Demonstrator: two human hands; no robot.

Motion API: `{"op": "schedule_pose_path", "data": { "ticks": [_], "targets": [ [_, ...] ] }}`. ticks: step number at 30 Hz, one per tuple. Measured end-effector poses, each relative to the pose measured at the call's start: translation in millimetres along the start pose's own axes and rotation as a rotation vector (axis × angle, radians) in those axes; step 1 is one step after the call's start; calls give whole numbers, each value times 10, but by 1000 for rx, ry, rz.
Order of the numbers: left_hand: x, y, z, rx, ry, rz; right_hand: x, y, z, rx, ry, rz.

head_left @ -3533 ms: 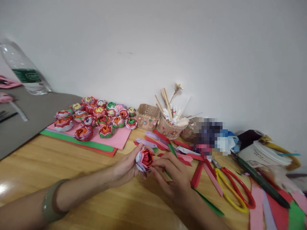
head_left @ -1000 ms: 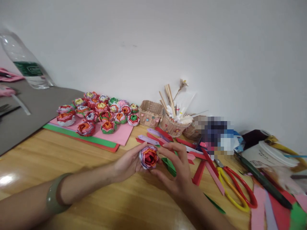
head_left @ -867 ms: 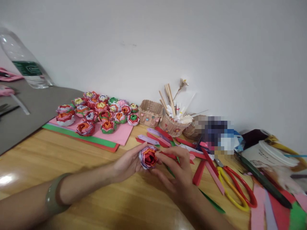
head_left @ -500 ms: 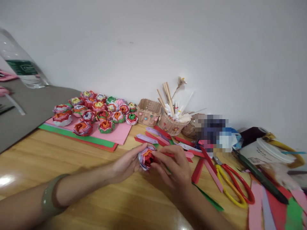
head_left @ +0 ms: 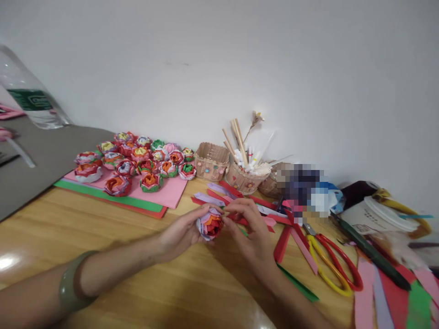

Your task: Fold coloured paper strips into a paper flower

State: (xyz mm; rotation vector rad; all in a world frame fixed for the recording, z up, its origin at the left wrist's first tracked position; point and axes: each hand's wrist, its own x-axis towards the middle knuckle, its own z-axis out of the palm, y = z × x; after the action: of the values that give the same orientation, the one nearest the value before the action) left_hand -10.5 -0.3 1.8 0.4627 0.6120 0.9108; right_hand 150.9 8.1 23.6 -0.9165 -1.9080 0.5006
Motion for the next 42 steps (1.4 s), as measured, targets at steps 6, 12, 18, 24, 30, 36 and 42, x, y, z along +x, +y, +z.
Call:
{"op": "schedule_pose_path", "data": {
  "ticks": [6,12,18,24,30,36,42],
  "targets": [
    [9,12,-1,-19,-28,-28,-132,82,-14,-302,13,-564],
    [7,-11,-4,-12,-31,-11,-80,24,-1,-153,-47,-357],
    [-8,-34,21,78,-55,197,-42,-40,5,-82,-5,-161],
    [-14,-35,8,273,-41,339,-21,8,12,-93,-18,-31],
    [35,-42,-91,632,18,566,-5,-12,9,-82,-67,8],
    [41,-26,-83,785,60,685,9,-55,-3,-62,-39,48],
    [28,-61,-39,700,5,681,-16,-38,31,-260,34,-24]
  ]
}}
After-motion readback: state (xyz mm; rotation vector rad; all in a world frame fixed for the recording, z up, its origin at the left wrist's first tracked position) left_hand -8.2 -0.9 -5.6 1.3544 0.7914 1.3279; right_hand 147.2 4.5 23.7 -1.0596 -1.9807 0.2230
